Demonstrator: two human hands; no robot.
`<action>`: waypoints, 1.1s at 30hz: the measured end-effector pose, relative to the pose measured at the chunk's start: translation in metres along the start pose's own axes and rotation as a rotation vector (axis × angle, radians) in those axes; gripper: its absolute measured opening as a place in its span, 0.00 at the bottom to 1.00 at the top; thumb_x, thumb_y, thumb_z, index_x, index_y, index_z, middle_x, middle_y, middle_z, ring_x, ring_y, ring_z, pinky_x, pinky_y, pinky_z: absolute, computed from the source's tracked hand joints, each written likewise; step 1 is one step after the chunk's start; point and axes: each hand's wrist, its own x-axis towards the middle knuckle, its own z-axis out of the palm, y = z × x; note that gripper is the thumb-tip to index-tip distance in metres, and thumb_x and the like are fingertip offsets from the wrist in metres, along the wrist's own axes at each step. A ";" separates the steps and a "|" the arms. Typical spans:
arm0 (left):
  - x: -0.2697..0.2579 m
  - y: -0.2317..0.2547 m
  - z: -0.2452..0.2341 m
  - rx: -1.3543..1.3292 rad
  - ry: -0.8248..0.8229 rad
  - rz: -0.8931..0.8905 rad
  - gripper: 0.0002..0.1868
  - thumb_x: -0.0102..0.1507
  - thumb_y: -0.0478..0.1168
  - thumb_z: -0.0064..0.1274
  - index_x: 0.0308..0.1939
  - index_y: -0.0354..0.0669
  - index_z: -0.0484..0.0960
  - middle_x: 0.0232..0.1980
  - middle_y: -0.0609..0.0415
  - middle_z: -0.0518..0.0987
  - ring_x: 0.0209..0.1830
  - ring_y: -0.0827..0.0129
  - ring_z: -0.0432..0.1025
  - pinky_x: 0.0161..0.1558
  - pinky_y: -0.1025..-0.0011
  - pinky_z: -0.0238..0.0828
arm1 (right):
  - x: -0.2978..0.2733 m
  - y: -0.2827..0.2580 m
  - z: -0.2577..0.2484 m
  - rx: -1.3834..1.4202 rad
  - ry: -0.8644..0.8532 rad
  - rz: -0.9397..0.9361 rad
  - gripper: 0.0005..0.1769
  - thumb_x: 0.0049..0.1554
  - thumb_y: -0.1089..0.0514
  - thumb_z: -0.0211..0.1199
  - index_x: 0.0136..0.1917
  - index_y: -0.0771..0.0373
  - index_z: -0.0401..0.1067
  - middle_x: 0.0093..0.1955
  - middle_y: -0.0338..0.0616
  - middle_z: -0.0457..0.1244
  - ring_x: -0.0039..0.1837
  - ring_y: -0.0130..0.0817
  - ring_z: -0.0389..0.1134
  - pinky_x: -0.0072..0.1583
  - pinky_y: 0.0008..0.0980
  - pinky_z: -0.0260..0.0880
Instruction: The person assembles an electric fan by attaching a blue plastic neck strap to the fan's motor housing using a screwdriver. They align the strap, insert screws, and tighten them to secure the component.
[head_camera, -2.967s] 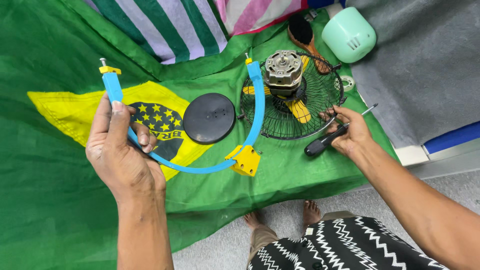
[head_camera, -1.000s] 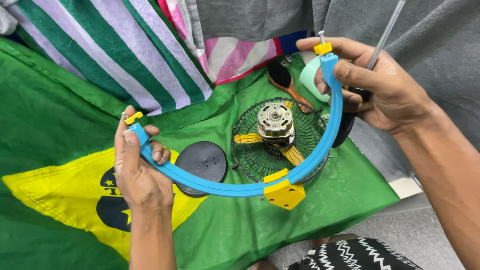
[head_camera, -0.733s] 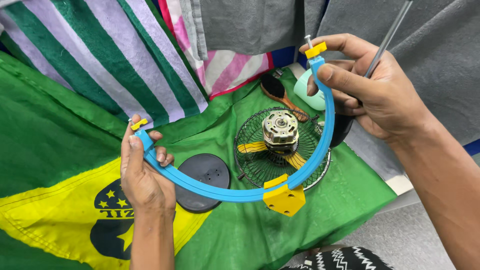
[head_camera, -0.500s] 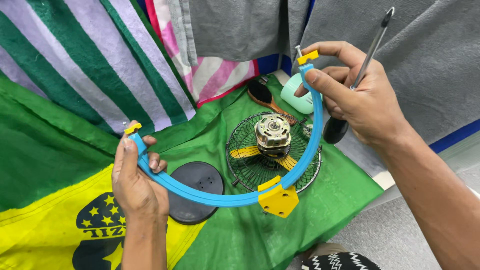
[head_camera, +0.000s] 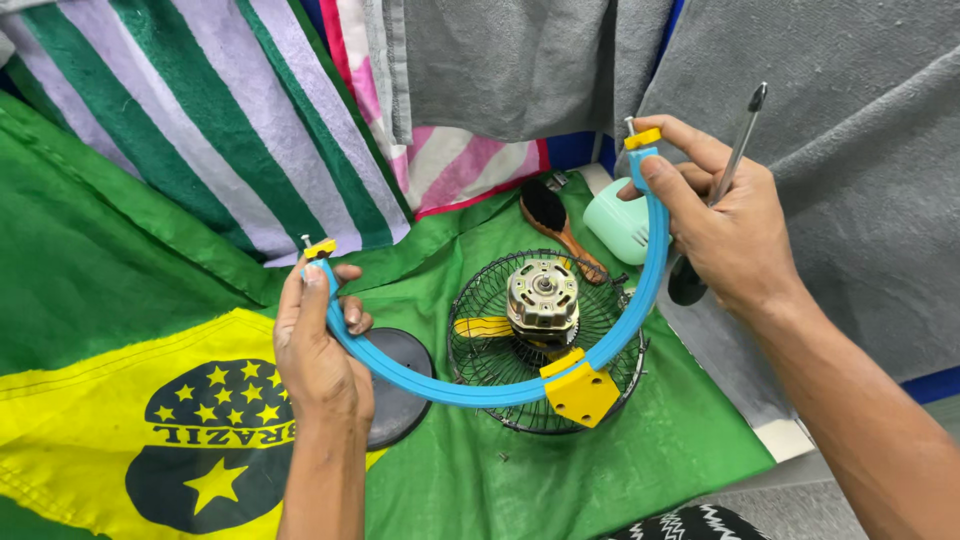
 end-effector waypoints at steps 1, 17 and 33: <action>-0.002 0.001 0.005 0.010 -0.018 0.005 0.15 0.72 0.43 0.47 0.60 0.39 0.74 0.44 0.53 0.77 0.28 0.78 0.62 0.31 0.78 0.57 | 0.002 0.005 -0.005 0.016 0.004 0.011 0.23 0.66 0.55 0.58 0.73 0.60 0.69 0.43 0.38 0.70 0.31 0.12 0.56 0.32 0.17 0.53; -0.031 0.028 0.039 0.070 -0.115 0.042 0.15 0.71 0.39 0.51 0.60 0.39 0.74 0.41 0.52 0.76 0.26 0.78 0.61 0.28 0.79 0.56 | 0.002 0.043 -0.025 0.162 -0.034 0.135 0.24 0.66 0.55 0.54 0.74 0.61 0.67 0.47 0.38 0.70 0.27 0.12 0.50 0.30 0.18 0.49; -0.034 0.024 -0.004 0.061 0.044 -0.093 0.18 0.69 0.40 0.52 0.61 0.38 0.77 0.48 0.52 0.80 0.28 0.77 0.66 0.30 0.78 0.61 | -0.035 0.062 -0.025 0.183 -0.239 0.464 0.22 0.62 0.51 0.56 0.63 0.65 0.74 0.42 0.40 0.70 0.27 0.16 0.48 0.29 0.21 0.44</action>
